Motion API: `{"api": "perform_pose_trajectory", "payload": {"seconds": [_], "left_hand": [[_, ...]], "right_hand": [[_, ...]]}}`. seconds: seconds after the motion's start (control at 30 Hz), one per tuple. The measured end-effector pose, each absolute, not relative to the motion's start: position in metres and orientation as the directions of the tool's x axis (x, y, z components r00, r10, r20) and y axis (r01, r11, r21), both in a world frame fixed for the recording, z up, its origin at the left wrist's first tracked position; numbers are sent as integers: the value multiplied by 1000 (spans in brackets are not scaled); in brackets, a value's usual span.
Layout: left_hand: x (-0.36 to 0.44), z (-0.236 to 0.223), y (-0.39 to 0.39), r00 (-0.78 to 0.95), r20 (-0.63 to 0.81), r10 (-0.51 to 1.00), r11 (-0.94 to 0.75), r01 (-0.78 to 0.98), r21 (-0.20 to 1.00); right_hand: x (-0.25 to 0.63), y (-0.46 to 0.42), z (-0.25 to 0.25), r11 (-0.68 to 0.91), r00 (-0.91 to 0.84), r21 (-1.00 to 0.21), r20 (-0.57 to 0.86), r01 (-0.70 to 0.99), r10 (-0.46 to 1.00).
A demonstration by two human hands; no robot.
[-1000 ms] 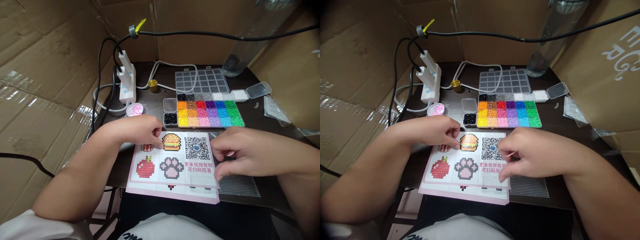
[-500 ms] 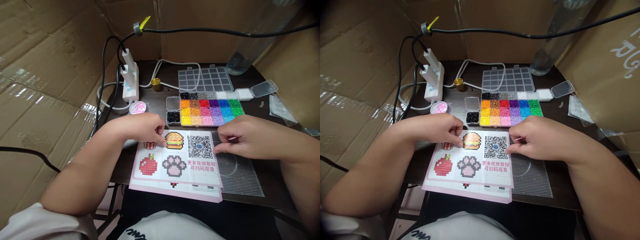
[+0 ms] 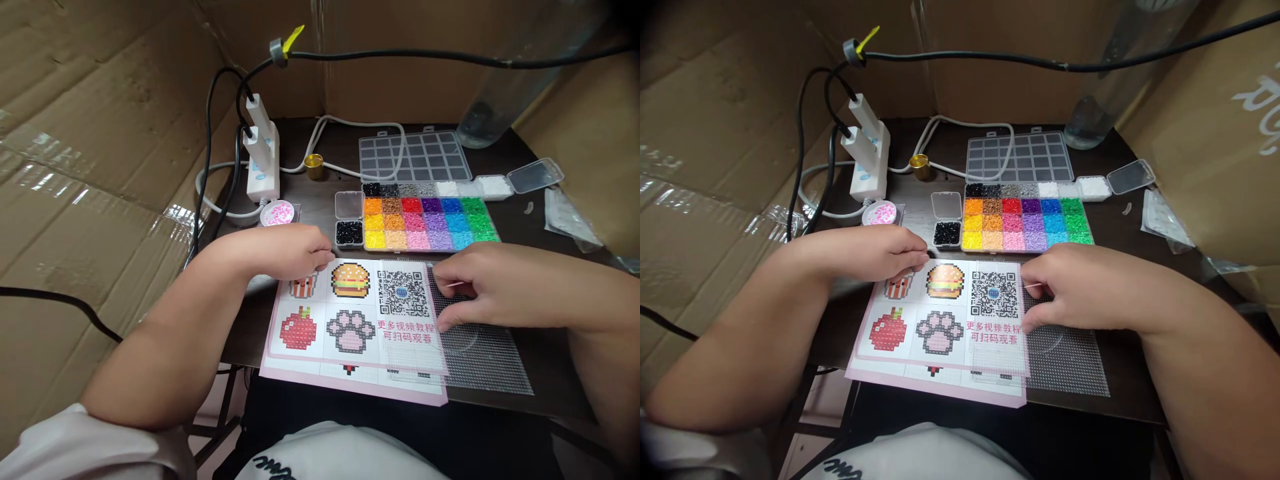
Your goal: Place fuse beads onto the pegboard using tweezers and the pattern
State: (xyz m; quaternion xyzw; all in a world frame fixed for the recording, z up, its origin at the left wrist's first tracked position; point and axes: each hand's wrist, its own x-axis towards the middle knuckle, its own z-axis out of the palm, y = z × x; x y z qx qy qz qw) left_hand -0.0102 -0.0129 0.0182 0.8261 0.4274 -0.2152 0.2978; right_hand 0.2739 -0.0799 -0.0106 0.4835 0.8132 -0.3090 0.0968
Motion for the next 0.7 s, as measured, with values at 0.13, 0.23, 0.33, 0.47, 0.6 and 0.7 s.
{"api": "perform_pose_trajectory", "payload": {"seconds": [0.13, 0.23, 0.33, 0.47, 0.6, 0.7], "left_hand": [[-12, 17, -13, 559, -593, 579, -449, 826, 340], [-14, 17, -12, 563, -596, 573, -432, 825, 364], [-16, 19, -11, 563, -571, 597, -423, 826, 373], [-17, 25, -10, 547, -373, 750, -401, 824, 401], [-16, 27, -10, 513, -130, 848, -436, 816, 379], [-14, 26, -12, 443, 42, 896, -419, 808, 415]], "right_hand": [[275, -80, -12, 359, -545, -444, -420, 821, 726], [272, -80, -10, 354, -544, -449, -421, 821, 726], [269, -80, -7, 357, -543, -443, -423, 822, 726], [269, -82, -6, 358, -549, -452, -418, 817, 724], [271, -83, -6, 415, -614, -509, -324, 754, 719], [273, -83, -3, 504, -681, -565, -149, 654, 717]]}}
